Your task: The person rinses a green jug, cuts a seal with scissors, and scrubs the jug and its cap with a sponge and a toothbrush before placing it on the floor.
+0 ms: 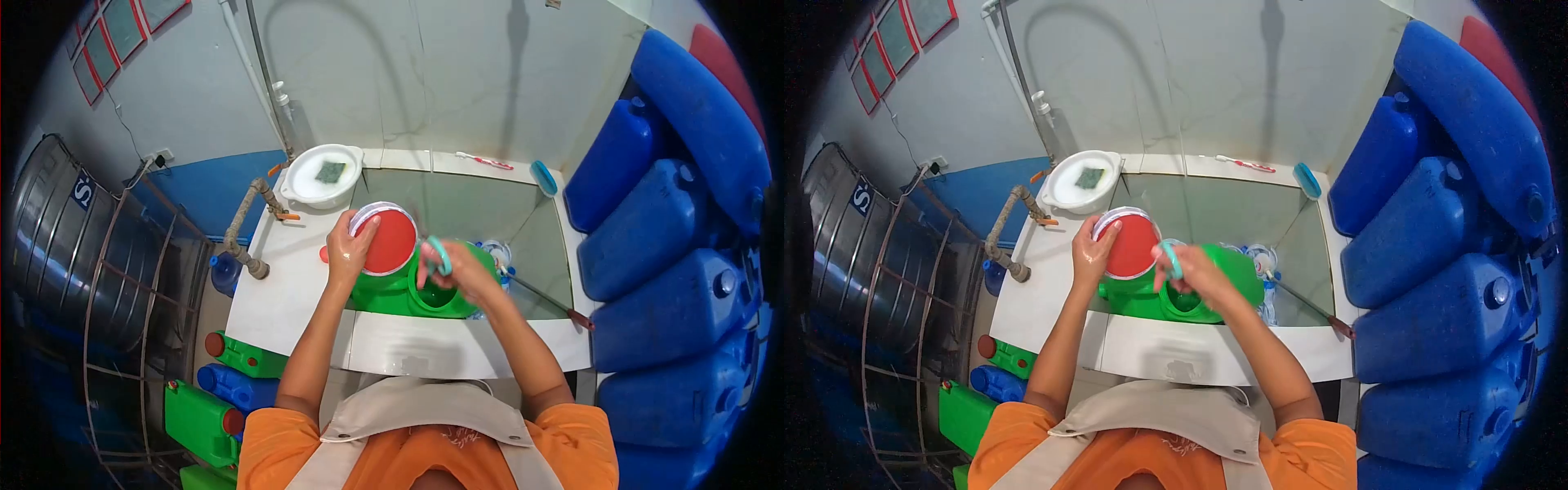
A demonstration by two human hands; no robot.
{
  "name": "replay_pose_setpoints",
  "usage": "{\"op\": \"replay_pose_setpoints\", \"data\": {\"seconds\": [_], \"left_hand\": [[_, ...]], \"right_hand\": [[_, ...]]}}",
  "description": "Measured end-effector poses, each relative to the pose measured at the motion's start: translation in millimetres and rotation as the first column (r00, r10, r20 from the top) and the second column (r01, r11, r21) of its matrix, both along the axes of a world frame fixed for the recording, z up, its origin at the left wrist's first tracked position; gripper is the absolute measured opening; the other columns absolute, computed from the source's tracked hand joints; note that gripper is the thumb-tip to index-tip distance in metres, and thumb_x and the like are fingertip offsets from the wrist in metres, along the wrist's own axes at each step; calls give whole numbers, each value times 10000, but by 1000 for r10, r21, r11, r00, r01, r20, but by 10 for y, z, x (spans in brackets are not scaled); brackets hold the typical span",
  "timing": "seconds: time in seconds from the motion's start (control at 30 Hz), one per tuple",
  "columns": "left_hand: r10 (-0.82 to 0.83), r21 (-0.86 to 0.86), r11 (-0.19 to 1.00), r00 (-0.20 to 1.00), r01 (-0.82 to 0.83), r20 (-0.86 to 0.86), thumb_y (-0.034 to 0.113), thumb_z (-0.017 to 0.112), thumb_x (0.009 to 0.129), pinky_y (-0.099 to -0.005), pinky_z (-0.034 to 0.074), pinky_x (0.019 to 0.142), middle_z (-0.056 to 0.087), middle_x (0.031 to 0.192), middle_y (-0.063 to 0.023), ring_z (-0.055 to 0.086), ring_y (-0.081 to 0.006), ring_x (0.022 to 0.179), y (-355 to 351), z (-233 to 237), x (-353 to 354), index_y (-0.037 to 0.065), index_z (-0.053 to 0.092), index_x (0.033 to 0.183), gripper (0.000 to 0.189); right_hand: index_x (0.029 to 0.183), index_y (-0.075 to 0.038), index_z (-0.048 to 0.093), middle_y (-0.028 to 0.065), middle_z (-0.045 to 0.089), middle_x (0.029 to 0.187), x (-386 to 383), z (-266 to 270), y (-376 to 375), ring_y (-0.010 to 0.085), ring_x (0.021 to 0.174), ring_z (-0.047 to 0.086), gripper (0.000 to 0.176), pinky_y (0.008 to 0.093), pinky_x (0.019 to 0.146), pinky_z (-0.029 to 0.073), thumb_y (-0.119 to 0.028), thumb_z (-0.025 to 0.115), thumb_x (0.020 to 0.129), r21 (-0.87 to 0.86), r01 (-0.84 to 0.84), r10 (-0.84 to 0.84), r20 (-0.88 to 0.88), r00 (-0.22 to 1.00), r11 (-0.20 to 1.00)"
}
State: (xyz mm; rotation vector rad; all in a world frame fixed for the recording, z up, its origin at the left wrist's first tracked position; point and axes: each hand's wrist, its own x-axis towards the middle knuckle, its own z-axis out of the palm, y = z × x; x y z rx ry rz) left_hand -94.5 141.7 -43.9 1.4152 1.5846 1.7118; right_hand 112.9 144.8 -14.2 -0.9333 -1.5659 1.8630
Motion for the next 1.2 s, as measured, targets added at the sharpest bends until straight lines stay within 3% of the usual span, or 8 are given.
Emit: {"op": "replay_pose_setpoints", "data": {"seconds": [0.2, 0.47, 0.57, 0.6, 0.63, 0.73, 1.03, 1.2], "left_hand": [[2, 32, 999, 999, 0, -55, 233, 693, 796, -278, 466, 599, 637, 709, -131, 566, -138, 621, 279, -135, 82, -55, 620, 918, 321], [50, 64, 998, 923, -28, -381, 236, 695, 782, -332, 477, 581, 633, 753, -186, 624, -268, 639, 534, -226, 85, -43, 623, 905, 313], [36, 37, 999, 922, -24, -385, 225, 695, 776, -344, 483, 599, 632, 774, -189, 622, -320, 668, 681, -258, 13, -35, 620, 899, 297], [13, 18, 1000, 933, -7, -359, 216, 692, 778, -341, 484, 604, 631, 771, -189, 625, -312, 667, 709, -262, 9, -30, 622, 900, 283], [6, 13, 1000, 934, -2, -358, 216, 692, 778, -341, 484, 604, 631, 771, -189, 625, -312, 667, 730, -281, 28, -30, 622, 900, 283], [-106, 22, 993, 943, 119, -316, 184, 690, 776, -334, 483, 608, 640, 777, -176, 637, -282, 678, 812, -350, 120, -19, 624, 905, 249], [-471, -200, 876, 866, 439, -164, 211, 728, 747, -254, 426, 631, 585, 782, -41, 508, -96, 696, 901, -195, 192, 6, 575, 944, 323], [-534, -259, 839, 814, 478, -227, 218, 749, 724, -275, 445, 643, 593, 786, -75, 543, -126, 712, 821, -199, 331, 20, 566, 929, 339]], "right_hand": [[761, -67, 553, 146, 597, 591, -140, -211, 23, 49, 325, 340, 432, 165, 305, 239, -485, 527, 865, -471, -134, -44, -348, 936, 872], [739, -48, 548, 79, 571, 534, -203, -317, 380, 36, 331, 325, 379, 180, 304, 211, -394, 542, 892, -403, -41, -106, -336, 936, 914], [752, -35, 519, 72, 555, 554, -192, -273, 624, 83, 387, 399, 337, 252, 350, 274, -340, 615, 856, -173, 103, -109, -25, 994, 979], [776, -22, 506, 87, 553, 590, -200, -320, 716, 129, 448, 453, 289, 291, 406, 326, -275, 634, 829, 258, 226, -262, 116, 958, 939], [800, -10, 492, 101, 550, 625, -201, -363, 797, 174, 509, 508, 257, 330, 461, 378, -210, 654, 803, 650, 237, -448, 178, 876, 722], [862, -8, 486, 123, 543, 706, -292, -379, 1027, 241, 651, 561, 203, 367, 593, 435, -70, 633, 736, 842, 354, -457, -148, 877, 408], [887, -19, 528, 126, 560, 670, -29, -498, 1237, 201, 592, 545, 165, 334, 582, 443, 0, 564, 727, 608, 463, -464, -170, 869, 645], [894, -10, 537, 146, 561, 669, 122, -597, 1586, 182, 586, 524, 157, 309, 570, 430, -16, 565, 740, 558, 667, -771, -74, 633, 494]]}}
